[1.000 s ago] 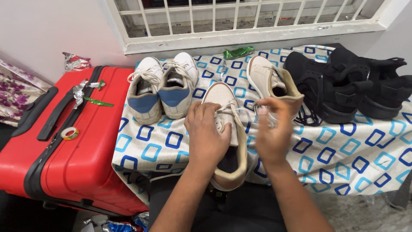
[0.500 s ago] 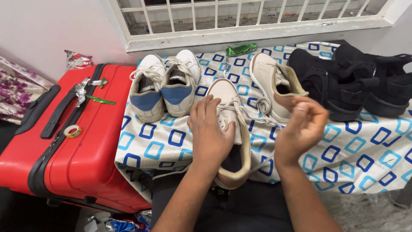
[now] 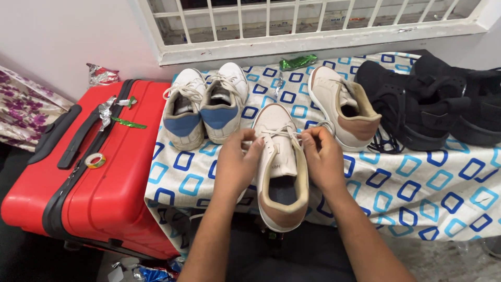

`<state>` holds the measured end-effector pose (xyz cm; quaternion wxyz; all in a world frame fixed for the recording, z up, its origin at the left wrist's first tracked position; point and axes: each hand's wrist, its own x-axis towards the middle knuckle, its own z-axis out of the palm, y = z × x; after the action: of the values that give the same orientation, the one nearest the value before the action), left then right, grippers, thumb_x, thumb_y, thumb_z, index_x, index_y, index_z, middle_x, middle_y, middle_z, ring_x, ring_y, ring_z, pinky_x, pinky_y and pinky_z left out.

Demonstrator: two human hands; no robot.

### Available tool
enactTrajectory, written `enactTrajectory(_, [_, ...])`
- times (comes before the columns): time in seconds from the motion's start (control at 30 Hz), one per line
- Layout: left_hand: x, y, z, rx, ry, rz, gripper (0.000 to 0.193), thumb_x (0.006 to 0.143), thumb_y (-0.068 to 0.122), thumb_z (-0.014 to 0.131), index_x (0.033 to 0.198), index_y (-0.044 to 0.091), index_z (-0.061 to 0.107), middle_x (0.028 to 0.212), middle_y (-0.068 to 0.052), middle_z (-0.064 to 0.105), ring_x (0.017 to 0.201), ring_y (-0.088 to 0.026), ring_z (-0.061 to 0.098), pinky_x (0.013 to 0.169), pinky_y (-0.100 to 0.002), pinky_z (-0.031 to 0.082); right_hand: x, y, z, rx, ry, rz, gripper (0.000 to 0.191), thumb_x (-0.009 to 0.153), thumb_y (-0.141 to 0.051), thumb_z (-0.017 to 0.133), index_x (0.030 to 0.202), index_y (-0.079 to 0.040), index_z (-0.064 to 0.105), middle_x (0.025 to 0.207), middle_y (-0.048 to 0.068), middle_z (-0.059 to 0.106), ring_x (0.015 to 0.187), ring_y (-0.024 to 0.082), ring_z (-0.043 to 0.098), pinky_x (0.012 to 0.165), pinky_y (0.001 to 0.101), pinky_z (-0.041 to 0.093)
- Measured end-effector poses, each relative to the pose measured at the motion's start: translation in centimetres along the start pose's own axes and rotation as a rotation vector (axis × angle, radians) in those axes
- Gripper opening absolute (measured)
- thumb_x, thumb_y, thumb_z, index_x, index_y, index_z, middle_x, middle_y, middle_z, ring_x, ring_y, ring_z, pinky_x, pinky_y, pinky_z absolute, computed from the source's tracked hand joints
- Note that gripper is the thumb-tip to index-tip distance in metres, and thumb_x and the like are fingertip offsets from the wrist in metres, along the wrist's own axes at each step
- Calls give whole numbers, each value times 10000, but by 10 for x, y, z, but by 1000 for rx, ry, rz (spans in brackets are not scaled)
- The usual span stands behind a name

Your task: The person unlaces and relaces two pairs of sneakers placed on a patterned cloth. They remove the laces from each shoe, then thread the laces back through the eyelets and tie them. The shoes are handled one at a time and returned to the cloth after each pair is completed.

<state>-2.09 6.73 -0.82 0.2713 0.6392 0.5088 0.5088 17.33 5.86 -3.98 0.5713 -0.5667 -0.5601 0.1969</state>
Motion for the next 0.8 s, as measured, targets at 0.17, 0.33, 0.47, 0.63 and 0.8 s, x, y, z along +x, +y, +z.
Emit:
enactTrajectory(0.17, [3,-10,2,156,-96,-58,276,901,251,678,996,-6,709,906,-184,739,825,-313,706,772,-411,545,21,14,6,102,-74,-28,210,1054,-236,530,1015,-55,628,851,16,678,735,76,610,689,255,512])
enactTrajectory(0.33, [14,-20,9,257,25,292,204,985,176,581,939,-21,606,929,-254,678,877,-451,651,800,-509,506,28,23,5,53,-195,80,368,1014,-368,636,841,-44,664,688,-11,577,625,58,469,552,243,389])
enactTrajectory(0.47, [9,-16,21,152,71,21,239,1016,221,527,1016,-12,582,911,-254,687,880,-461,649,771,-522,490,27,24,-1,141,-295,193,466,1027,-427,620,749,-52,622,632,-20,544,563,65,446,512,244,375])
enactTrajectory(0.63, [7,-10,11,196,5,-43,343,931,337,688,888,-3,672,863,-237,695,817,-404,674,738,-476,506,27,27,-5,431,-309,142,375,1029,-363,623,789,-79,669,718,-34,617,665,48,520,638,218,435])
enactTrajectory(0.8, [10,-12,16,143,165,205,254,953,209,648,844,-21,660,868,-218,672,762,-398,652,710,-476,501,28,30,-6,479,-280,155,328,1018,-302,632,839,-38,708,755,39,680,668,91,576,660,244,476])
